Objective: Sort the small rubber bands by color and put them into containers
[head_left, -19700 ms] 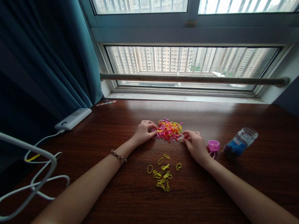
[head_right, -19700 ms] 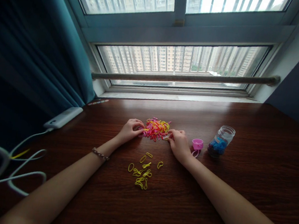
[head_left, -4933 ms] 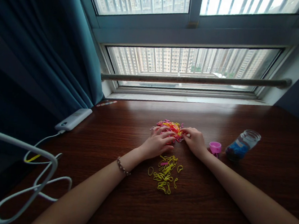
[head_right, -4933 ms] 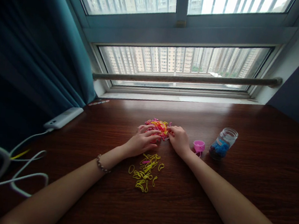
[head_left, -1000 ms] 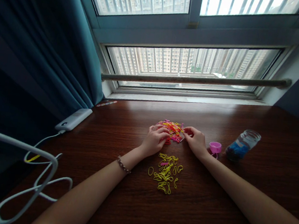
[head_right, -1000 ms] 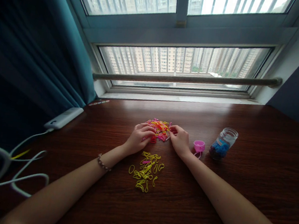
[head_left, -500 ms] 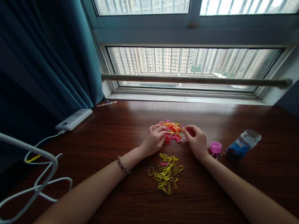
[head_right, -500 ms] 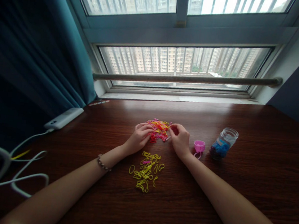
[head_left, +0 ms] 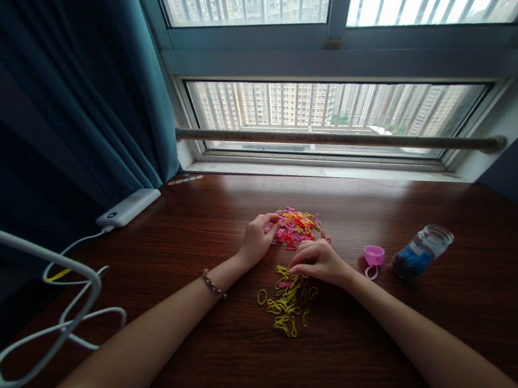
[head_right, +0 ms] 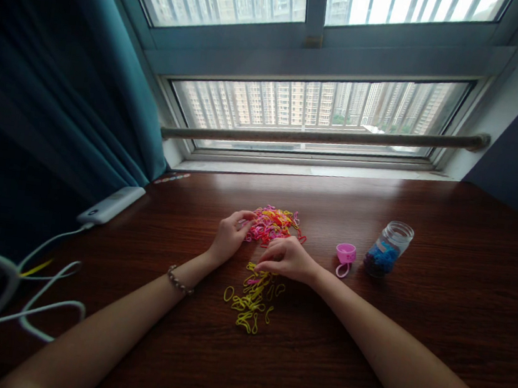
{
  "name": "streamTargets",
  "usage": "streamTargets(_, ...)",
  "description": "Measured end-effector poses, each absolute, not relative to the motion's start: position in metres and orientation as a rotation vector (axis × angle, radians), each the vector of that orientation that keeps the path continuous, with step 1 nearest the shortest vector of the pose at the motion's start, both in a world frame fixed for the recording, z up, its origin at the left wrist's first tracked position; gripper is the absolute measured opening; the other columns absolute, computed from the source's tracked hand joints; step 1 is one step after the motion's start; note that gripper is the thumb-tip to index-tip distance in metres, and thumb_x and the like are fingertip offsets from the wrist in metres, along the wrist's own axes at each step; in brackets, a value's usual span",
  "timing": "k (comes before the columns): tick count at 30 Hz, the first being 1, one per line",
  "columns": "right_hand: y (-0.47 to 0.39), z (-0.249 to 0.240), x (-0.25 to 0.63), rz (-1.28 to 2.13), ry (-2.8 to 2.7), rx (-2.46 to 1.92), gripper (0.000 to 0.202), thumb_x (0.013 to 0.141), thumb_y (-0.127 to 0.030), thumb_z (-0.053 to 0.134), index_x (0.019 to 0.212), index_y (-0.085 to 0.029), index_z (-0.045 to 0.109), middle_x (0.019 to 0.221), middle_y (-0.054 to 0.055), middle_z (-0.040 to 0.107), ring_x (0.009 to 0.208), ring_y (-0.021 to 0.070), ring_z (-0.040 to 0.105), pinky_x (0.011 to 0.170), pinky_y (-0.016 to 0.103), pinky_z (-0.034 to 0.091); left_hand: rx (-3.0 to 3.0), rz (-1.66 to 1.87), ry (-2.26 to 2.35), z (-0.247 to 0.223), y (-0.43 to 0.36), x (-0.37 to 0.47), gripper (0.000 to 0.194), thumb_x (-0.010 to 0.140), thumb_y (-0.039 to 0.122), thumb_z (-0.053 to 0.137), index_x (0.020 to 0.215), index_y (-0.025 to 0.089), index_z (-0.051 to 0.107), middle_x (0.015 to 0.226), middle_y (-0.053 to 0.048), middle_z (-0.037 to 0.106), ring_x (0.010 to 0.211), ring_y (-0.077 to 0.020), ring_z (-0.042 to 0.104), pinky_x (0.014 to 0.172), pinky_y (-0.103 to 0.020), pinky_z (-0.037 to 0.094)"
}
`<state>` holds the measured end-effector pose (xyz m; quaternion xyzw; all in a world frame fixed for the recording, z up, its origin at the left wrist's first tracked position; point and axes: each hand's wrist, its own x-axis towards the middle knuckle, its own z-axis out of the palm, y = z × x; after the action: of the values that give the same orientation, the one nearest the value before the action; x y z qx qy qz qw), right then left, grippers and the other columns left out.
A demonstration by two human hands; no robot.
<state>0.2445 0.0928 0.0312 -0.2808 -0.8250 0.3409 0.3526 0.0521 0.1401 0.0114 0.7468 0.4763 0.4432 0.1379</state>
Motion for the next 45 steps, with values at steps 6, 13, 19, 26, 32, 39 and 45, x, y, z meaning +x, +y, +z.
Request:
streamTargets(6, 0.114, 0.014, 0.261, 0.381, -1.546, -1.314, 0.027, 0.082, -0.034, 0.047, 0.083, -0.017, 0.068, 0.076, 0.005, 0.068, 0.064, 0.0145, 0.057, 0.062, 0.026, 0.043, 2.061, 1.162, 1.009, 0.022, 0.131, 0.052, 0.013, 0.076, 0.021, 0.054, 0.08, 0.014, 0.064, 0.079, -0.006, 0.066, 0.077, -0.0166, 0.06, 0.074, -0.029, 0.047)
streamTargets(13, 0.129, -0.004, 0.274, 0.286, -1.542, -1.63, 0.018, 0.072, -0.025, 0.054, 0.082, -0.024, 0.069, 0.075, 0.003, 0.068, 0.07, 0.0186, 0.057, 0.065, 0.03, 0.043, 2.108, 0.721, 0.589, 0.037, 0.109, 0.062, 0.018, 0.075, 0.023, 0.053, 0.07, 0.013, 0.069, 0.061, -0.005, 0.064, 0.059, -0.0145, 0.059, 0.064, -0.026, 0.047)
streamTargets(19, 0.127, -0.006, 0.273, 0.19, -1.726, -1.577, 0.021, 0.073, -0.019, 0.051, 0.075, -0.026, 0.071, 0.087, 0.001, 0.069, 0.077, 0.0191, 0.055, 0.076, 0.034, 0.041, 2.387, 1.021, 0.983, 0.034, 0.124, 0.053, 0.018, 0.076, 0.017, 0.049, 0.077, 0.017, 0.067, 0.073, -0.004, 0.066, 0.074, -0.0168, 0.058, 0.078, -0.033, 0.045)
streamTargets(26, 0.126, -0.001, 0.269, 0.251, -1.687, -1.514, 0.025, 0.073, -0.015, 0.048, 0.079, -0.021, 0.071, 0.088, 0.004, 0.068, 0.081, 0.0187, 0.06, 0.078, 0.031, 0.045, 2.659, 0.771, 1.471, 0.014, 0.15, 0.045, 0.038, 0.086, 0.035, 0.042, 0.122, 0.027, 0.046, 0.134, -0.005, 0.043, 0.131, -0.0293, 0.019, 0.101, -0.062, 0.009)
streamTargets(32, 0.118, 0.007, 0.262, 0.255, -1.601, -1.342, 0.025, 0.073, -0.013, 0.045, 0.077, -0.02, 0.069, 0.086, 0.005, 0.066, 0.079, 0.0169, 0.06, 0.076, 0.028, 0.047, 2.648, 0.512, 1.429, 0.005, 0.158, 0.045, 0.044, 0.087, 0.045, 0.034, 0.129, 0.033, 0.036, 0.134, -0.003, 0.043, 0.133, -0.0282, 0.014, 0.099, -0.066, 0.001)
streamTargets(39, 0.116, 0.009, 0.261, 0.256, -1.592, -1.271, 0.024, 0.073, -0.012, 0.045, 0.077, -0.019, 0.068, 0.087, 0.005, 0.064, 0.081, 0.017, 0.06, 0.075, 0.028, 0.047, 2.664, 0.642, 1.416, 0.01, 0.151, 0.044, 0.033, 0.086, 0.041, 0.039, 0.113, 0.029, 0.053, 0.124, -0.004, 0.05, 0.123, -0.0264, 0.03, 0.101, -0.063, 0.005)
streamTargets(45, 0.116, 0.01, 0.261, 0.282, -1.59, -1.24, 0.023, 0.074, -0.012, 0.046, 0.078, -0.018, 0.067, 0.086, 0.006, 0.064, 0.08, 0.017, 0.059, 0.074, 0.028, 0.047, 2.598, 0.771, 1.365, 0.013, 0.153, 0.04, 0.028, 0.087, 0.036, 0.039, 0.106, 0.026, 0.057, 0.116, -0.003, 0.055, 0.114, -0.0227, 0.037, 0.101, -0.055, 0.014)
